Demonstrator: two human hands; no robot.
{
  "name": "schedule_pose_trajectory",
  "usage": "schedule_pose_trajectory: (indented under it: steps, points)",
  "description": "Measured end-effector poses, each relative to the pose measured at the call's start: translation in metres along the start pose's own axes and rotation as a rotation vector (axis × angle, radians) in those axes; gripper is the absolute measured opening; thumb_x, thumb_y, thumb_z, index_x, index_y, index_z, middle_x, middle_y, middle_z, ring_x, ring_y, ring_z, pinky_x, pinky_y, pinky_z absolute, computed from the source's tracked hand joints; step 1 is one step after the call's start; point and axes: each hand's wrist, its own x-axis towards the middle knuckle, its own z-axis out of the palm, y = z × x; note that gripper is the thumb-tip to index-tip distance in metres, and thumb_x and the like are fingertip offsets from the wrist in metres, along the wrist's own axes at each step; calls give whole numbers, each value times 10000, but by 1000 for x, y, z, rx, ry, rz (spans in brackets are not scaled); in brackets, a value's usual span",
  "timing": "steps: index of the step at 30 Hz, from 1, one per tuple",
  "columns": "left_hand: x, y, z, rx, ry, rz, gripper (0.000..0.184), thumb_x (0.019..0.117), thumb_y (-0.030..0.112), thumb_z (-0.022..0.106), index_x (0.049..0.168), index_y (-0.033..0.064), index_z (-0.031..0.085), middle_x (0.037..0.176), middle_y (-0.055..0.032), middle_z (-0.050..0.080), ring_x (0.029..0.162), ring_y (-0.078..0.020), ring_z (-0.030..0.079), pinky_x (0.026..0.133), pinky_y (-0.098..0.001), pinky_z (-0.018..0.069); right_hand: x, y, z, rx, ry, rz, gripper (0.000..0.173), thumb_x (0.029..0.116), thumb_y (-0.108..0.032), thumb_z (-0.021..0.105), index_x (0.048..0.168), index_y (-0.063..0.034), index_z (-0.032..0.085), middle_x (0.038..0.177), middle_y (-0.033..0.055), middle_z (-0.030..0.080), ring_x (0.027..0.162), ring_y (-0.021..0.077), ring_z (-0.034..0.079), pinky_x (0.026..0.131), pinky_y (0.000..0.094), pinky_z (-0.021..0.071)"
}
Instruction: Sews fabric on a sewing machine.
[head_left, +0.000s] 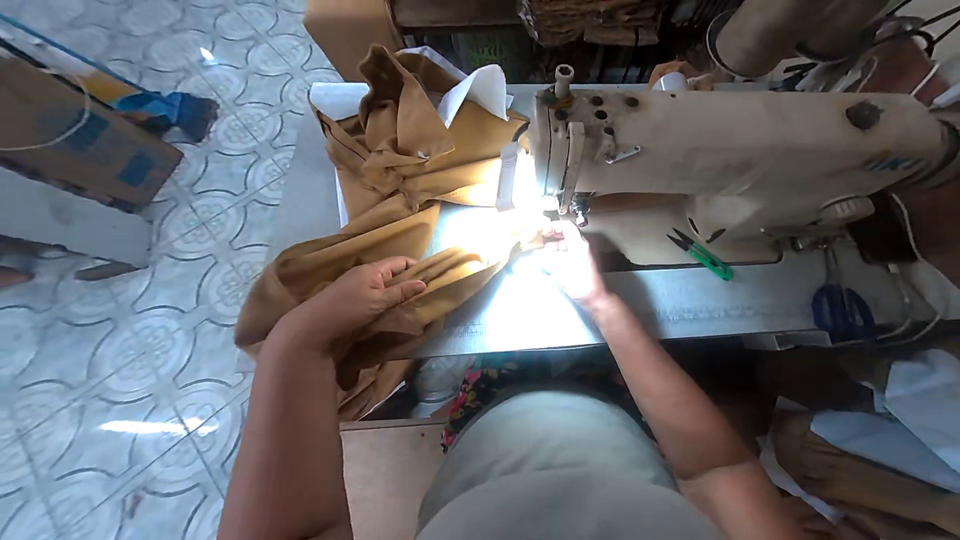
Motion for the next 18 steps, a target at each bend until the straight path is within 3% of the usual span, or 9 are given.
schedule_pose_trajectory:
  steps: [4,5,7,9,11,13,15,18]
  points:
    - [-2,6,-8,-78,-53,33,151,1009,141,624,1153,127,667,815,-40,710,665,-89,658,625,-256,557,-1,2,7,-82,76,17,471,940,-68,666,1388,-49,524,1139,191,662,937,294,671,782,479,576]
    - [-2,5,-13,-65,-51,41,162,1002,131,635,1160,128,671,831,-42,719,681,-96,668,641,-267,566,-8,-5,4,-81,69,46,477,937,-74,667,1390,-60,519,1095,182,661,897,285,661,745,470,568]
    - [-1,3,-22,2,-5,66,220,980,101,661,1197,133,663,885,-33,736,720,-94,683,677,-285,581,-20,-11,-1,-25,53,33,452,878,-67,688,1294,-43,514,865,110,615,696,192,593,598,367,521]
    - [2,-1,-36,121,74,106,321,942,69,708,1254,109,643,963,-74,736,802,-157,691,757,-404,581,-38,-20,-9,41,-10,82,445,837,-46,733,1220,-15,507,752,60,612,607,136,607,553,315,550]
    - [7,-6,-44,219,146,88,390,915,72,749,1284,80,624,977,-152,736,874,-283,698,816,-560,548,-59,-22,-14,-37,-29,155,369,846,-19,721,1160,5,530,788,50,632,661,89,602,624,261,527]
    - [13,-6,-44,264,193,42,424,889,82,784,1283,74,628,951,-186,729,895,-354,689,834,-627,518,-67,-15,-18,-130,-15,155,259,886,-60,714,1104,31,608,843,70,644,706,72,601,668,235,529]
    - [15,-4,-39,260,203,11,428,884,80,790,1279,71,624,1009,-192,730,948,-367,694,872,-635,518,-64,-20,-20,-263,2,123,212,935,-136,715,1092,-9,649,942,95,681,796,129,656,750,305,564]
    - [12,-1,-34,350,224,-2,441,875,113,810,1277,74,632,1061,-212,723,984,-404,691,880,-666,511,-48,-37,-12,-476,139,-61,166,977,-83,649,1114,0,689,1086,174,681,899,250,697,801,398,604]
